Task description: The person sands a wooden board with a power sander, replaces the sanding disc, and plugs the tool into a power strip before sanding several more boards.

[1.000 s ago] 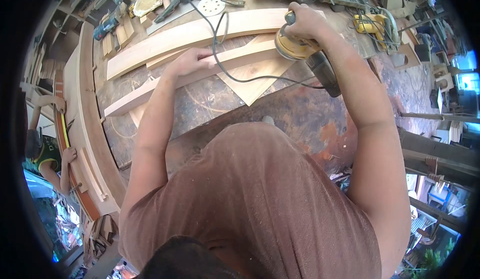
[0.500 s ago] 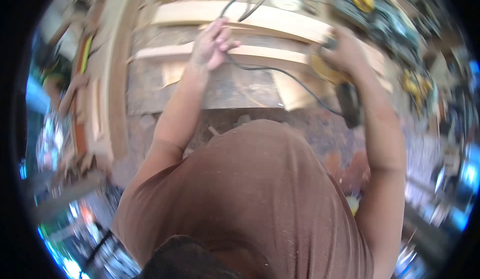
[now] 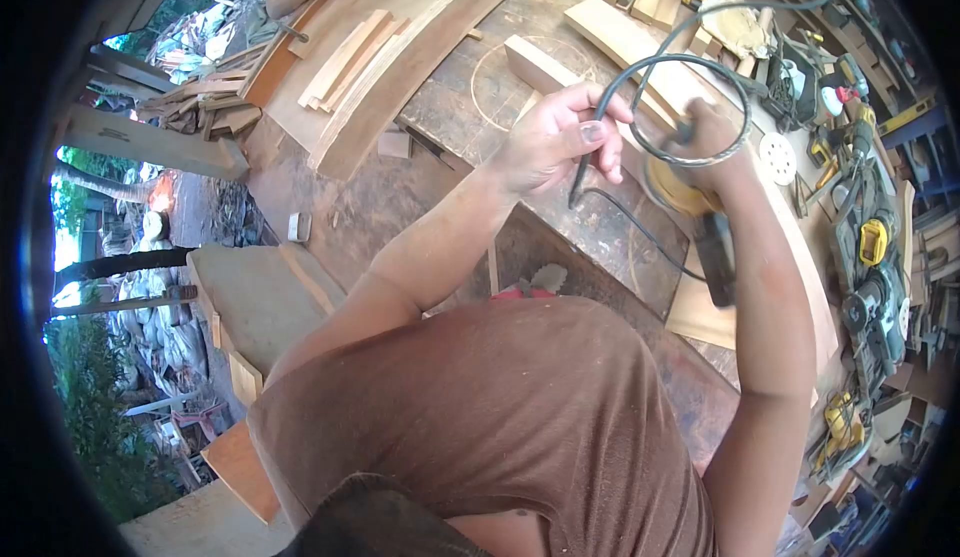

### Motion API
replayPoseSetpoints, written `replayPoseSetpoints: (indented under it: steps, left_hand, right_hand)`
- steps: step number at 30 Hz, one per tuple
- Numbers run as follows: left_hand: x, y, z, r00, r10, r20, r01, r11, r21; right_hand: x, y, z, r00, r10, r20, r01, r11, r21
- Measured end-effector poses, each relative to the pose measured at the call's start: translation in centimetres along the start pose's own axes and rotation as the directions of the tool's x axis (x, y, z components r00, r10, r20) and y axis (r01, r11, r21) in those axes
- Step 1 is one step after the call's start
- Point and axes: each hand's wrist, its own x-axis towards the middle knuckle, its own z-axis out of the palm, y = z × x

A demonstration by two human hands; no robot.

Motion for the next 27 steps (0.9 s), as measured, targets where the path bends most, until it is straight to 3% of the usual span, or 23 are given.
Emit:
replayPoseSetpoints:
  steps: [3, 5, 9, 11, 15, 21, 27]
  left_hand:
    - [-1.2, 1.9, -0.7, 0.999, 0.03, -0.032, -0.028, 0.997, 0.071]
    - [-1.8, 3.0, -1.2, 0.998, 0.057, -0.023, -0.054, 0.994, 0.093]
    - [-3.2, 5.0, -1.8, 0.995, 0.095, -0.004, -0.094, 0.987, 0.128]
    - [-3.8, 6.3, -1.5, 0.989, 0.143, 0.037, -0.148, 0.946, 0.287]
    - [-5.9, 7.7, -1.3, 0.994, 0.103, 0.042, -0.111, 0.935, 0.338]
    - [-8.1, 8.8, -2.7, 0.993, 0.121, 0.004, -0.118, 0.959, 0.256]
    - [-8.9, 9.2, -3.8, 0.993, 0.116, 0.005, -0.114, 0.966, 0.233]
  right_hand:
    - [5.5, -4.4, 0.4, 0.978, -0.163, 0.132, 0.165, 0.986, -0.003]
    - [9.2, -6.9, 1.9, 0.971, -0.113, 0.21, 0.135, 0.987, -0.092]
    - [15.0, -11.7, 4.5, 0.975, -0.203, 0.088, 0.21, 0.974, -0.08]
    - [17.7, -13.5, 5.1, 0.968, -0.22, 0.124, 0.232, 0.969, -0.086]
    - [21.9, -17.0, 6.1, 0.966, -0.212, 0.15, 0.224, 0.972, -0.073]
    - [26.4, -21.1, 7.1, 0.971, -0.156, 0.183, 0.179, 0.977, -0.112]
    - [26.3, -20.5, 6.8, 0.965, -0.158, 0.209, 0.189, 0.973, -0.134]
